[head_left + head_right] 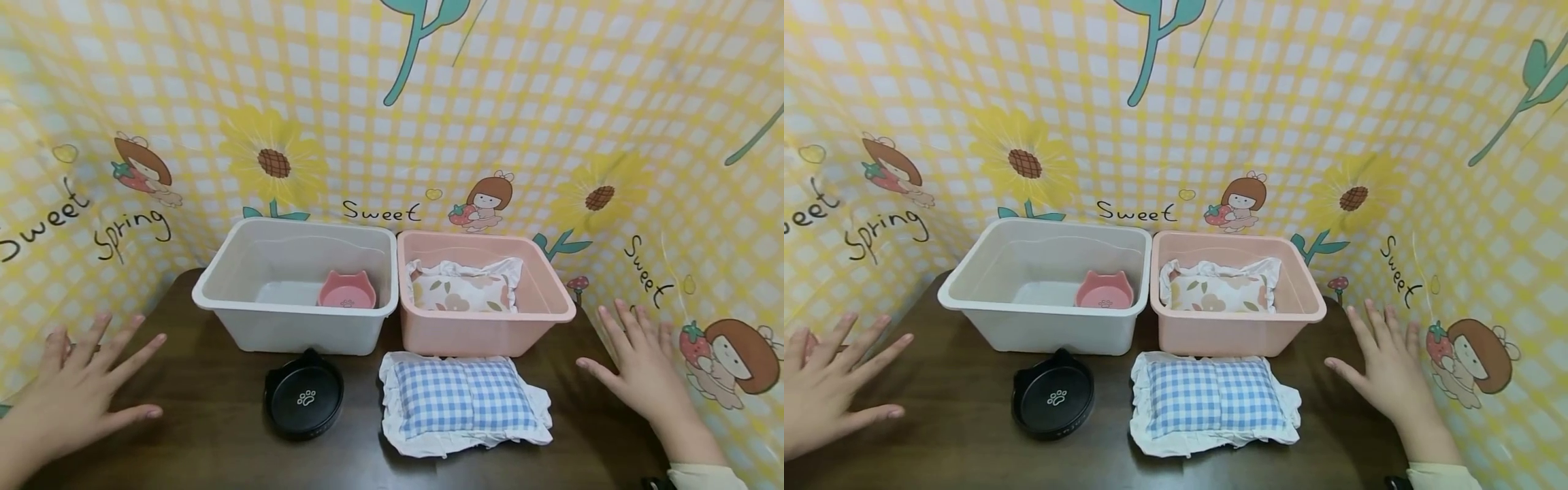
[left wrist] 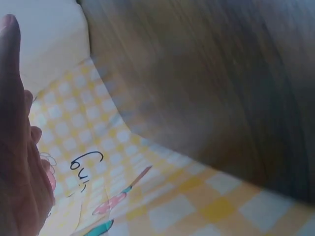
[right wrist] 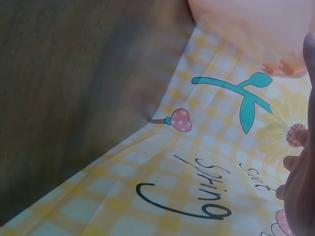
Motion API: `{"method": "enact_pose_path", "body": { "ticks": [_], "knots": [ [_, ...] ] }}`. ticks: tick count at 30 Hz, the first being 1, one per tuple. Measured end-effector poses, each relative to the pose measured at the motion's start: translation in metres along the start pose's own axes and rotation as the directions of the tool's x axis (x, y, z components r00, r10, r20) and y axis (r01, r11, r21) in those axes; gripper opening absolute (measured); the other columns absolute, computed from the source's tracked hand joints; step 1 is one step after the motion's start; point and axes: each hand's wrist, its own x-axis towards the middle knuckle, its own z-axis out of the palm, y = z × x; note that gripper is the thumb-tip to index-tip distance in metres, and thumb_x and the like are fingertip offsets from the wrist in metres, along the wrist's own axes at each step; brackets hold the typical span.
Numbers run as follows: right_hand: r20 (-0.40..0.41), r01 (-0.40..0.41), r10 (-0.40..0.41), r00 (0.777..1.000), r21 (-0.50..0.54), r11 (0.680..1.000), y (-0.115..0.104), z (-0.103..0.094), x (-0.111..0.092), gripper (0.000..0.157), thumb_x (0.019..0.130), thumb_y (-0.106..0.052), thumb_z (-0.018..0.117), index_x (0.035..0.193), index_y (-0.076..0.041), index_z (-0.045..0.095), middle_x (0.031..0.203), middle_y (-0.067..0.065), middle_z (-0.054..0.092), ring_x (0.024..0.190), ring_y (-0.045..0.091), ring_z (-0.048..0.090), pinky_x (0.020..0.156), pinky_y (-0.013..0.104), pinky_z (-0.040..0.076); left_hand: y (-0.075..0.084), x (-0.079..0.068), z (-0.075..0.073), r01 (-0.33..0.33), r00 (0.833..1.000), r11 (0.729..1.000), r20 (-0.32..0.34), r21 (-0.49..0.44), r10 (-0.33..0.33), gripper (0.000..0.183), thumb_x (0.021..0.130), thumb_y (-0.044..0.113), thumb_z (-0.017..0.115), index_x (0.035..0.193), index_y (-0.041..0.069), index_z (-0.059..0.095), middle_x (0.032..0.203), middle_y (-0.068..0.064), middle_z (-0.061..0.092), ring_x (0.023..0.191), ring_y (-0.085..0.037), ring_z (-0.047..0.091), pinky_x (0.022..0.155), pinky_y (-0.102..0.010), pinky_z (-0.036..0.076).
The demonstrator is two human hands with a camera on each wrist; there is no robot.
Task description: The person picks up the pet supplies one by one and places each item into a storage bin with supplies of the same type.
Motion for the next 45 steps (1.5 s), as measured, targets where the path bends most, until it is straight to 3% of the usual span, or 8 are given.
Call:
{"method": "enact_pose_path", "body": {
  "ticks": [11, 22, 26, 32, 36, 38, 40, 45],
  "knots": [
    [-0.049, 0.011, -0.004, 0.999, 0.150, 0.989, -0.006, 0.003, 0.014, 0.101, 0.080, -0.047, 0.074, 0.155, -0.021, 0.013, 0.162, 0.012, 0.010, 0.148, 0.037, 0.001, 0.111, 0.066, -0.008, 0.017, 0.002, -0.003, 0.080, 0.994, 0.987, 0.081, -0.138, -0.070, 0.102, 0.075, 0.068, 0.066, 0.154, 0.030, 0.014, 0.163, -0.005, -0.007, 0.144, -0.034, -0.024, 0.101, -0.065, -0.026],
    [-0.032, -0.035, 0.053, 0.998, 0.413, 0.910, -0.017, 0.005, 0.029, 0.090, 0.087, -0.029, 0.071, 0.155, -0.026, 0.012, 0.161, 0.012, 0.015, 0.146, 0.042, 0.012, 0.111, 0.068, 0.005, 0.030, 0.010, -0.001, 0.068, 0.997, 0.954, 0.041, -0.291, -0.059, 0.098, 0.078, 0.055, 0.072, 0.155, 0.026, 0.018, 0.163, -0.005, 0.003, 0.148, -0.031, -0.012, 0.107, -0.061, -0.022],
    [0.024, -0.099, 0.099, 0.995, 0.489, 0.866, -0.021, 0.007, 0.034, 0.084, 0.091, -0.029, 0.066, 0.154, -0.033, 0.010, 0.162, 0.009, 0.012, 0.145, 0.044, 0.012, 0.103, 0.075, 0.013, 0.038, 0.015, 0.000, 0.050, 0.998, 0.905, -0.003, -0.423, -0.057, 0.101, 0.074, 0.048, 0.079, 0.154, 0.023, 0.023, 0.161, -0.007, 0.013, 0.149, -0.034, 0.001, 0.110, -0.066, -0.010],
    [0.032, -0.104, 0.104, 0.994, 0.554, 0.826, -0.028, 0.011, 0.040, 0.077, 0.094, -0.024, 0.063, 0.153, -0.035, 0.016, 0.159, 0.014, 0.019, 0.141, 0.047, 0.021, 0.098, 0.074, 0.022, 0.059, 0.020, -0.001, 0.072, 0.997, 0.776, 0.014, -0.627, -0.080, 0.100, 0.069, 0.040, 0.085, 0.151, 0.027, 0.029, 0.158, -0.002, 0.025, 0.148, -0.023, 0.013, 0.104, -0.074, 0.014],
    [0.016, -0.102, 0.113, 0.993, 0.571, 0.815, -0.032, 0.013, 0.043, 0.074, 0.093, -0.024, 0.064, 0.152, -0.035, 0.021, 0.157, 0.013, 0.024, 0.140, 0.045, 0.024, 0.100, 0.072, 0.023, 0.070, 0.021, -0.001, 0.083, 0.996, 0.762, 0.026, -0.642, -0.087, 0.097, 0.070, 0.039, 0.085, 0.150, 0.030, 0.032, 0.155, 0.002, 0.031, 0.142, 0.001, 0.013, 0.119, -0.035, 0.013],
    [0.017, -0.109, 0.121, 0.993, 0.573, 0.813, -0.033, 0.012, 0.044, 0.072, 0.093, -0.025, 0.063, 0.152, -0.036, 0.022, 0.158, 0.012, 0.024, 0.142, 0.043, 0.022, 0.100, 0.073, 0.022, 0.074, 0.023, 0.000, 0.088, 0.995, 0.763, 0.024, -0.640, -0.094, 0.095, 0.070, 0.039, 0.085, 0.149, 0.031, 0.033, 0.153, 0.001, 0.035, 0.138, 0.005, 0.017, 0.111, -0.012, 0.010],
    [0.024, -0.121, 0.131, 0.991, 0.578, 0.807, -0.034, 0.012, 0.045, 0.070, 0.094, -0.026, 0.062, 0.151, -0.036, 0.023, 0.158, 0.011, 0.023, 0.143, 0.043, 0.020, 0.099, 0.074, 0.021, 0.078, 0.026, 0.000, 0.101, 0.994, 0.761, 0.031, -0.641, -0.107, 0.093, 0.070, 0.039, 0.085, 0.147, 0.033, 0.034, 0.150, 0.002, 0.038, 0.136, -0.001, 0.025, 0.100, -0.002, 0.011],
    [0.030, -0.142, 0.154, 0.988, 0.593, 0.792, -0.035, 0.017, 0.051, 0.065, 0.096, -0.027, 0.059, 0.152, -0.027, 0.027, 0.158, 0.014, 0.025, 0.144, 0.041, 0.019, 0.103, 0.071, 0.021, 0.087, 0.035, -0.002, 0.146, 0.989, 0.712, 0.077, -0.687, -0.129, 0.083, 0.075, 0.037, 0.082, 0.145, 0.035, 0.037, 0.146, 0.000, 0.043, 0.132, -0.027, 0.038, 0.104, -0.049, 0.036]
  ]
}}
